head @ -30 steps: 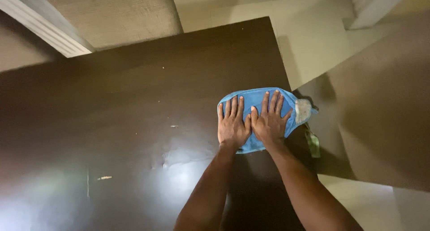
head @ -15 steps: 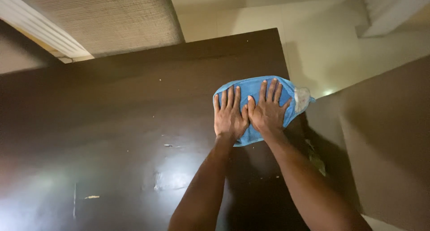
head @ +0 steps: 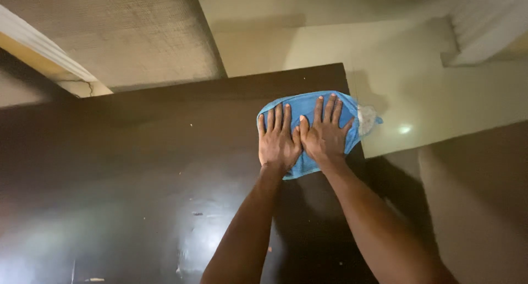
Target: Wiping a dark brown wooden dining table with a blue cloth.
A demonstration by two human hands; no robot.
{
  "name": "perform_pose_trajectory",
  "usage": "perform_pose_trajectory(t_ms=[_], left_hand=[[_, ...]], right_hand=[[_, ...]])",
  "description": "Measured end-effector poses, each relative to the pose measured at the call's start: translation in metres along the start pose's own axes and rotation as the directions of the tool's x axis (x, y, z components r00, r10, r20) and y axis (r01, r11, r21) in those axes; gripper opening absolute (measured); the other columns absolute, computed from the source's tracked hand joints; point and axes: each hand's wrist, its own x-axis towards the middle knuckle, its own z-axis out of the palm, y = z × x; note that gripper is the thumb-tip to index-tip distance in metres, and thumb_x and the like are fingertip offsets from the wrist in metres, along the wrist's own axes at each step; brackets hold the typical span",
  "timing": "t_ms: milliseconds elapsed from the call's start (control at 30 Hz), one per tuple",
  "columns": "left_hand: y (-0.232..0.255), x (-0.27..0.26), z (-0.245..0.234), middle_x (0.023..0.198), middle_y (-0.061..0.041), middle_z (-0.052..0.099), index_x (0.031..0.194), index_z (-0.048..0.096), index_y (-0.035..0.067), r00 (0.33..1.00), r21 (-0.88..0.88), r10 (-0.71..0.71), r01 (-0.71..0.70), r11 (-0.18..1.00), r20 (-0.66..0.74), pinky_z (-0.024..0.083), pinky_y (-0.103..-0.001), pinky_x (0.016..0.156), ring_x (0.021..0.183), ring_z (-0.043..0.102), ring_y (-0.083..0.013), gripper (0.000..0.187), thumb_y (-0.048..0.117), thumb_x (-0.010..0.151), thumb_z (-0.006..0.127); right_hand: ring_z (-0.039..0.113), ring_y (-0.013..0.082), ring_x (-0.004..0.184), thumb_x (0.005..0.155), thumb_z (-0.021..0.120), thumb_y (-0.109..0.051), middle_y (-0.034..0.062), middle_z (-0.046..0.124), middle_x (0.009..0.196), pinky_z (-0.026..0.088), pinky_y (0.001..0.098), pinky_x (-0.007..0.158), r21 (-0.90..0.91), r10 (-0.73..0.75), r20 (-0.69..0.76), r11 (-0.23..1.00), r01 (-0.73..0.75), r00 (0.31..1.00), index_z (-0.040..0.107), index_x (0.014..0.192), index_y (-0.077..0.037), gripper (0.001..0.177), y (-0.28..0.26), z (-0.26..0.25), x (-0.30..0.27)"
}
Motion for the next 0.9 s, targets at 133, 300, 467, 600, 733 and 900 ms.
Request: perform_pose_trajectory(t_ms=[133, 300, 467, 600, 733, 900], left_hand=[[-0.005, 0.022, 0.001, 0.162, -0.019, 0.033, 0.157, 0.033, 0.003, 1.0, 0.035, 0.005, -0.004, 0.999, -0.026, 0.009, -0.056, 0.124, 0.152, 0.024, -0.0343, 0.068, 0.038, 0.099, 0.038], [-0.008, 0.046, 0.004, 0.163, -0.018, 0.034, 0.158, 0.035, 0.004, 1.0, 0.003, -0.018, 0.018, 1.0, -0.013, 0.009, -0.055, 0.126, 0.154, 0.025, -0.0345, 0.068, 0.038, 0.1, 0.039], [-0.013, 0.065, 0.005, 0.164, -0.018, 0.032, 0.157, 0.034, 0.003, 0.999, 0.035, -0.009, 0.01, 0.999, -0.036, 0.01, -0.056, 0.126, 0.153, 0.024, -0.0337, 0.069, 0.039, 0.099, 0.039], [-0.017, 0.077, 0.013, 0.165, -0.016, 0.03, 0.158, 0.033, 0.004, 0.999, 0.026, -0.025, 0.026, 0.999, -0.02, 0.01, -0.055, 0.126, 0.154, 0.023, -0.0329, 0.068, 0.039, 0.1, 0.038], [-0.019, 0.078, 0.018, 0.165, -0.016, 0.03, 0.158, 0.033, 0.005, 0.999, 0.063, -0.017, 0.019, 0.998, -0.034, 0.01, -0.056, 0.125, 0.153, 0.023, -0.0333, 0.068, 0.04, 0.1, 0.037], [-0.017, 0.066, 0.026, 0.165, -0.014, 0.03, 0.159, 0.032, 0.006, 0.999, 0.114, -0.009, 0.014, 0.993, -0.043, 0.01, -0.056, 0.125, 0.153, 0.023, -0.0314, 0.07, 0.041, 0.099, 0.036]], right_hand=[[0.017, 0.0436, 0.151, 0.102, 0.039, -0.057, 0.0283, 0.018, 0.164, 0.019, 0.0808, 0.105, -0.066, -0.035, -0.016, 0.997, 0.034, 0.999, 0.028, 0.159, -0.001, 0.081, 0.001, 0.009, 0.029], [0.017, 0.0419, 0.156, 0.105, 0.037, -0.057, 0.0255, 0.02, 0.169, 0.019, 0.0798, 0.11, -0.009, -0.027, 0.001, 1.0, 0.027, 1.0, 0.029, 0.161, -0.002, 0.078, -0.003, 0.005, 0.05], [0.017, 0.0417, 0.154, 0.103, 0.038, -0.057, 0.0255, 0.021, 0.167, 0.018, 0.0794, 0.11, -0.006, -0.033, -0.014, 0.999, 0.033, 0.999, 0.03, 0.16, -0.003, 0.079, 0.0, 0.015, 0.076], [0.017, 0.0426, 0.154, 0.104, 0.039, -0.057, 0.0253, 0.021, 0.166, 0.015, 0.0797, 0.11, 0.021, -0.045, -0.024, 0.999, 0.046, 0.999, 0.031, 0.16, -0.004, 0.078, 0.002, 0.021, 0.089], [0.016, 0.0403, 0.156, 0.103, 0.04, -0.057, 0.0232, 0.021, 0.168, 0.015, 0.0788, 0.114, 0.04, -0.006, 0.023, 0.999, 0.005, 1.0, 0.032, 0.161, -0.008, 0.077, -0.001, 0.016, 0.094], [0.019, 0.0418, 0.154, 0.104, 0.039, -0.059, 0.0233, 0.021, 0.168, 0.016, 0.0779, 0.112, 0.023, -0.042, 0.018, 0.999, 0.042, 0.999, 0.032, 0.161, -0.01, 0.076, 0.005, 0.019, 0.086]])
